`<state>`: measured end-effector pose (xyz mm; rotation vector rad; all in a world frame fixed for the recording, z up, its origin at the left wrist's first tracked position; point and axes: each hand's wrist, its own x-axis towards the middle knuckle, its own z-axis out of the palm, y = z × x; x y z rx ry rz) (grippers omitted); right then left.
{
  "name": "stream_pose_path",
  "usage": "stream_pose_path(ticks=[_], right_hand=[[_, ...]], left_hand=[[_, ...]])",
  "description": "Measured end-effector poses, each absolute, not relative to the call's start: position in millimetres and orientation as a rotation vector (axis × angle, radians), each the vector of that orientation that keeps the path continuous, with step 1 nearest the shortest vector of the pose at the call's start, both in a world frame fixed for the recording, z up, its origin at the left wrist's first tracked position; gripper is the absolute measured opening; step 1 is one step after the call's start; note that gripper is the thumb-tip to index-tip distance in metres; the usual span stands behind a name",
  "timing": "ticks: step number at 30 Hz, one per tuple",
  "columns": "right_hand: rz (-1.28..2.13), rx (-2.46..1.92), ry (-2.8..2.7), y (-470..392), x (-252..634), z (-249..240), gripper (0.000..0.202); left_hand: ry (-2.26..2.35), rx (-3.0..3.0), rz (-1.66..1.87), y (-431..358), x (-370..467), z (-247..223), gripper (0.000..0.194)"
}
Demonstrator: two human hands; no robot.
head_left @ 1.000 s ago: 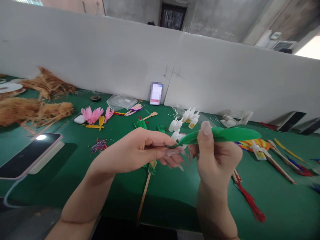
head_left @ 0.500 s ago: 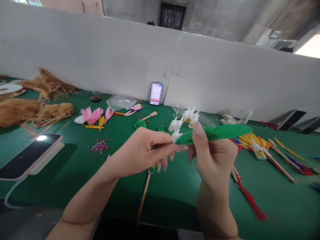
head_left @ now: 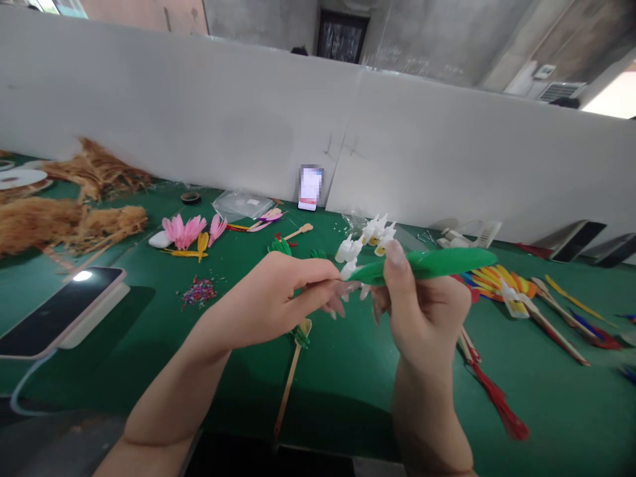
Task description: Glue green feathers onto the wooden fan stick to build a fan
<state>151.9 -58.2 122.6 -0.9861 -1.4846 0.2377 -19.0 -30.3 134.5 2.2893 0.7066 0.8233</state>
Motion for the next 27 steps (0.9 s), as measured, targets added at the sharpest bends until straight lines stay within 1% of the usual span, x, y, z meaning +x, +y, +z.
stream_pose_path(ticks=[3,7,10,12,16,19,23,27], right_hand=[[0.375,-0.963,-1.492,-58.5,153.5,122.0,0.049],[0.576,-0.886,-1.51,-58.0,155.8,120.5,0.045],[0.623,-0.869,-1.551,-57.5,156.7,120.9,0.045],[0.643,-0.865,-1.602,-56.9,157.3,121.8,0.046],[0.707,-0.818,-1.652,-54.0,159.9,121.2,0.048],[0.754,-0.795,-1.591,-51.9,162.2,116.5,0.049],[0.793,-0.793,-1.483,-51.8,163.6,110.1,0.05],[0.805,-0.761,-1.403,-52.6,162.1,110.2,0.05]], left_hand=[[0.683,2.447,0.916,-32.0,-14.1,131.7,0.03],[0.538,2.641,0.953,-32.8,-9.4,129.5,0.037],[0.399,2.65,0.92,-32.1,-7.0,129.1,0.039],[0.339,2.624,0.833,-31.2,-5.7,128.4,0.039],[0.311,2.451,0.668,-30.1,-2.2,126.9,0.043],[0.303,2.23,0.646,-32.2,1.9,127.1,0.043],[0.291,1.961,0.711,-41.1,7.4,126.9,0.045],[0.356,1.828,0.893,-49.3,13.1,123.6,0.045]])
